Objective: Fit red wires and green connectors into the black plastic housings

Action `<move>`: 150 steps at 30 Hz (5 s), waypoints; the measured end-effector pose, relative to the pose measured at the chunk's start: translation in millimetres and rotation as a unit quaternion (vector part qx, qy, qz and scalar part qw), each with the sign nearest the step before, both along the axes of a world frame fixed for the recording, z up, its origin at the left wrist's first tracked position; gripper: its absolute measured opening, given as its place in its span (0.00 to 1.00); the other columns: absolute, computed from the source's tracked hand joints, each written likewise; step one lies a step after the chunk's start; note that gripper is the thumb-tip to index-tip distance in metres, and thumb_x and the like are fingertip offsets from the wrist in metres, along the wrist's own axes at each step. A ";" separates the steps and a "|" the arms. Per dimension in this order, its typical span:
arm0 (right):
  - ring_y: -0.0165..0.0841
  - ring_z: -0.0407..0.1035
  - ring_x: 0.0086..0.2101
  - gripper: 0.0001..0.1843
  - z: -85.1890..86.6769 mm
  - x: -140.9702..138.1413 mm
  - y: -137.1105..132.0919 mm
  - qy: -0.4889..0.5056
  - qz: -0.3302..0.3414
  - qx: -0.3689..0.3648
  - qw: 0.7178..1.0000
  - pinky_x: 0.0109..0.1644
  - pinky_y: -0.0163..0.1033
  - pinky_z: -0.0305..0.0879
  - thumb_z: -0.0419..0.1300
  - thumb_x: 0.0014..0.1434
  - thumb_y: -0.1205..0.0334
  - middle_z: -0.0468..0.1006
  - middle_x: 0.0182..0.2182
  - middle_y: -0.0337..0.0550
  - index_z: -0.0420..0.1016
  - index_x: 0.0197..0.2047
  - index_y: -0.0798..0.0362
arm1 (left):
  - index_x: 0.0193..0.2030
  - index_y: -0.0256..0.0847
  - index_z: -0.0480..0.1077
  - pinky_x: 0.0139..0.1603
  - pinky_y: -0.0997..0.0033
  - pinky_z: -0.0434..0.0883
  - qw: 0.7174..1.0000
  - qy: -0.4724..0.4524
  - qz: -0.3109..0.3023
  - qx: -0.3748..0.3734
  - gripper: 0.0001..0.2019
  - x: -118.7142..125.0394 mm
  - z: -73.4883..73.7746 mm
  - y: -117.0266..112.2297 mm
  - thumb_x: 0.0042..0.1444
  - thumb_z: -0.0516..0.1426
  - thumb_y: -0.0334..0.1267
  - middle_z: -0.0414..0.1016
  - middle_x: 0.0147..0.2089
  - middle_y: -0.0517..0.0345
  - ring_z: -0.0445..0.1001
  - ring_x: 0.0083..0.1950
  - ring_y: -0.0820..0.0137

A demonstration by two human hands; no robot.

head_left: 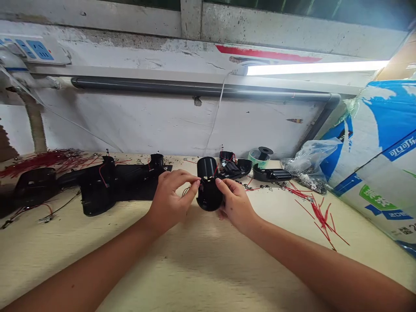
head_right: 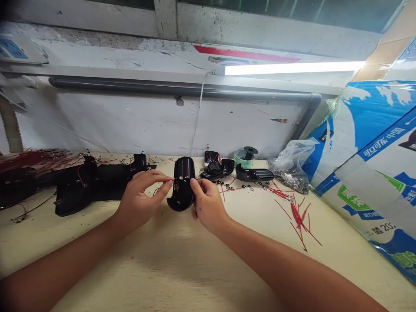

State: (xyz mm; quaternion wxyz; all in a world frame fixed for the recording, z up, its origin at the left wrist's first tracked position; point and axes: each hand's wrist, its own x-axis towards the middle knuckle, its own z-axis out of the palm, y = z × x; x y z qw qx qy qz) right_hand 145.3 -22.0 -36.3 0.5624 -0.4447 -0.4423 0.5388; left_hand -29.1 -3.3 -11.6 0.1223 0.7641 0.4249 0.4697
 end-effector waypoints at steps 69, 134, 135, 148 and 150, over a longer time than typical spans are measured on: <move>0.30 0.64 0.18 0.24 -5.0 2.9 -1.9 0.064 0.056 -0.013 0.996 0.12 0.36 0.65 0.68 0.50 0.44 0.67 0.22 0.35 0.66 0.32 0.54 | 0.56 0.42 0.73 0.58 0.65 0.70 0.977 0.130 -0.169 0.016 0.19 -11.0 -8.4 2.8 0.64 0.47 0.34 0.70 0.54 0.50 0.70 0.55 0.69; 0.22 0.48 0.13 0.21 7.4 11.0 -8.6 -0.133 0.055 0.021 0.989 0.13 0.31 0.46 0.63 0.56 0.49 0.57 0.17 0.29 0.78 0.46 0.57 | 0.40 0.36 0.77 0.32 0.75 0.72 0.811 -0.324 -0.167 -0.458 0.18 2.2 -7.1 14.7 0.46 0.69 0.46 0.80 0.36 0.54 0.77 0.32 0.73; 0.22 0.48 0.13 0.22 6.7 11.5 -8.1 -0.153 0.056 0.024 0.986 0.14 0.31 0.45 0.63 0.56 0.49 0.59 0.17 0.30 0.79 0.47 0.57 | 0.40 0.35 0.77 0.32 0.75 0.72 0.817 -0.320 -0.168 -0.450 0.18 2.7 -7.1 14.1 0.46 0.69 0.46 0.80 0.36 0.54 0.76 0.32 0.74; 0.22 0.45 0.17 0.20 14.0 12.8 -6.4 -0.271 0.112 0.036 0.955 0.17 0.31 0.38 0.61 0.60 0.45 0.57 0.19 0.34 0.78 0.35 0.56 | 0.38 0.36 0.78 0.26 0.79 0.66 0.846 -0.297 -0.156 -0.415 0.17 5.2 -11.2 10.8 0.47 0.68 0.48 0.79 0.34 0.54 0.73 0.29 0.76; 0.23 0.46 0.18 0.20 12.4 13.3 -5.7 -0.286 0.115 0.047 0.950 0.17 0.31 0.39 0.60 0.61 0.45 0.58 0.20 0.35 0.78 0.33 0.56 | 0.38 0.36 0.78 0.29 0.79 0.67 0.845 -0.302 -0.162 -0.409 0.16 5.9 -11.2 10.8 0.48 0.68 0.46 0.79 0.34 0.54 0.73 0.30 0.77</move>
